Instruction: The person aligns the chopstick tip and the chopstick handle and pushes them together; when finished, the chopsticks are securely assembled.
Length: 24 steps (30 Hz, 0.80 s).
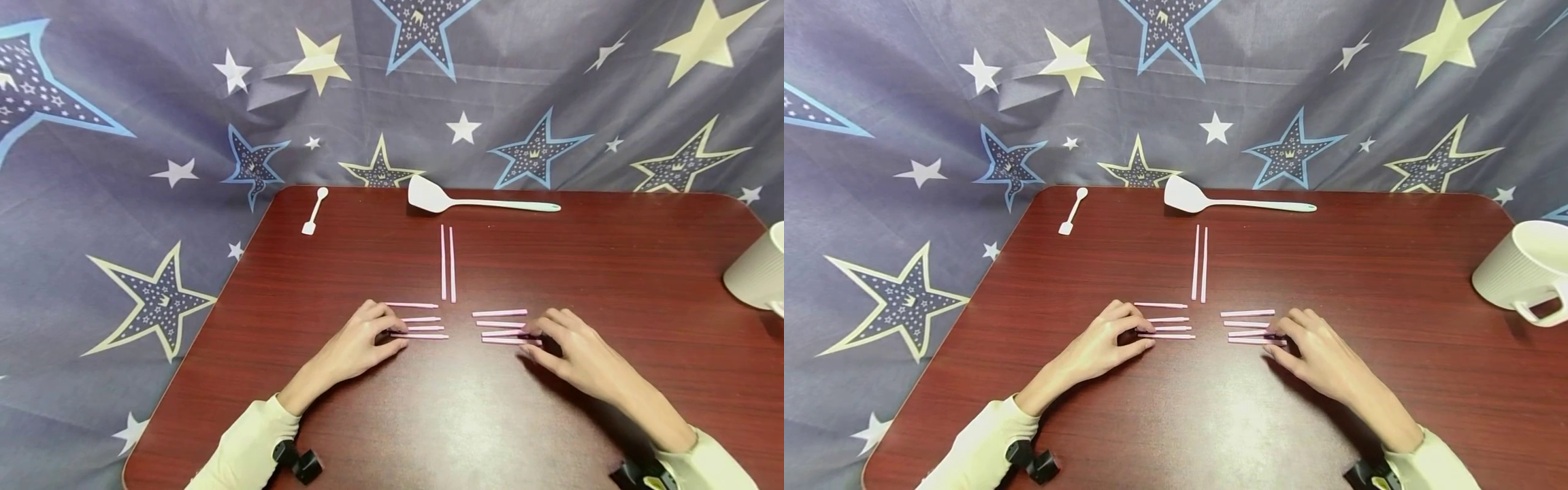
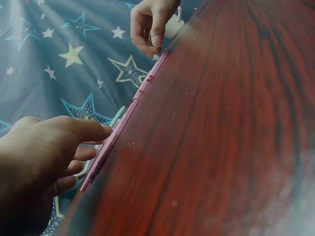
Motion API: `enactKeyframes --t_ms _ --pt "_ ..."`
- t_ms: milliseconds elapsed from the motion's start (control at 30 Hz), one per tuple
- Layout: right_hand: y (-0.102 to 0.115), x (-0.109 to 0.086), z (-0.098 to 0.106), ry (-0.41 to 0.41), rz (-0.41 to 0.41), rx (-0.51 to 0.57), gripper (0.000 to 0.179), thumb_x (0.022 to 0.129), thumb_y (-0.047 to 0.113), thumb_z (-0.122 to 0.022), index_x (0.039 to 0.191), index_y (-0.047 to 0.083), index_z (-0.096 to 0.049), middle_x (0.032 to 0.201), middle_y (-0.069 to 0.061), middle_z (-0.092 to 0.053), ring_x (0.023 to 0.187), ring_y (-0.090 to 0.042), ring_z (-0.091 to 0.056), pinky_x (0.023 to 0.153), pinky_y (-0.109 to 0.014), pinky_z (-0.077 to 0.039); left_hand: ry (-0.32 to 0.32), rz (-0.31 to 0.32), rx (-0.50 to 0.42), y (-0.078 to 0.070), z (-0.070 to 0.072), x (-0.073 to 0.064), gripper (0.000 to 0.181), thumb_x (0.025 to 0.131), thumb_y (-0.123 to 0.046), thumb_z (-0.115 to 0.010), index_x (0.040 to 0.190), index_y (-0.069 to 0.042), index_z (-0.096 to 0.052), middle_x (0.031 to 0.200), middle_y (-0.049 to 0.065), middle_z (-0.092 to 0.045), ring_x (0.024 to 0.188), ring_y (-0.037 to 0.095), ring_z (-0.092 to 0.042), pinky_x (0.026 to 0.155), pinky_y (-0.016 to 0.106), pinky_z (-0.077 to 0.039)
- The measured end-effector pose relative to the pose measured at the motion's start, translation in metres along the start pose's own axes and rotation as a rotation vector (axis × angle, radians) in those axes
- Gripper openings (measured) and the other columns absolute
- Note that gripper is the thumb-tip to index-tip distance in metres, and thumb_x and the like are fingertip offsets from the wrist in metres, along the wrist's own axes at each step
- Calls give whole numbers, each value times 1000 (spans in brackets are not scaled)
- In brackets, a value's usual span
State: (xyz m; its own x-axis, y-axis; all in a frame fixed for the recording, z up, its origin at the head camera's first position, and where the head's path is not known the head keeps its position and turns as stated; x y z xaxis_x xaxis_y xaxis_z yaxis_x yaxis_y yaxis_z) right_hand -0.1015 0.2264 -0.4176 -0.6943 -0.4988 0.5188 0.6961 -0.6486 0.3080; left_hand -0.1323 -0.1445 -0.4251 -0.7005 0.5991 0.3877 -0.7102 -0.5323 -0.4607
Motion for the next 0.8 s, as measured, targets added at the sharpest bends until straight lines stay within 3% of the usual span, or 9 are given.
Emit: enactKeyframes --t_ms 367,600,800 --pt "0 0 -2 1 18 5 31 100 44 -67 95 14 -71 91 6 -63 84 -16 -58 72 -40 -50 13 19 27 1 -2 -1 11 90 -19 -82 99 -16 -77 93 -7 -62 89 11 -48 77 30 -43" --pt "0 0 -3 6 27 11 18 94 31 -77 95 14 -72 92 5 -64 85 -15 -58 73 -38 -50 19 25 33 2 -3 -1 11 90 -19 -82 100 -15 -77 93 -6 -62 90 12 -48 78 31 -43" --pt "-2 0 -4 -5 48 18 27 100 39 -67 94 13 -72 90 6 -63 82 -14 -57 71 -36 -48 17 17 41 3 -4 -1 10 91 -19 -81 99 -15 -77 93 -6 -62 89 12 -48 77 30 -43"
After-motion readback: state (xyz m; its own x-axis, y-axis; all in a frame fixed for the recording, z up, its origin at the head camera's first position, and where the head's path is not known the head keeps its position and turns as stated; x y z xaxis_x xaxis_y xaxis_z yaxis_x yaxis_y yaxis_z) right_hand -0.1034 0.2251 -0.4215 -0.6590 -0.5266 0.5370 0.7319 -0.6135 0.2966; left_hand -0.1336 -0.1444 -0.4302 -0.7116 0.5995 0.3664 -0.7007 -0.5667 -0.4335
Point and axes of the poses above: each hand's wrist, its own x-axis towards the middle knuckle, its own z-axis out of the back of the hand, y = z × x, the point moved 1 cm from there along x, towards the middle knuckle
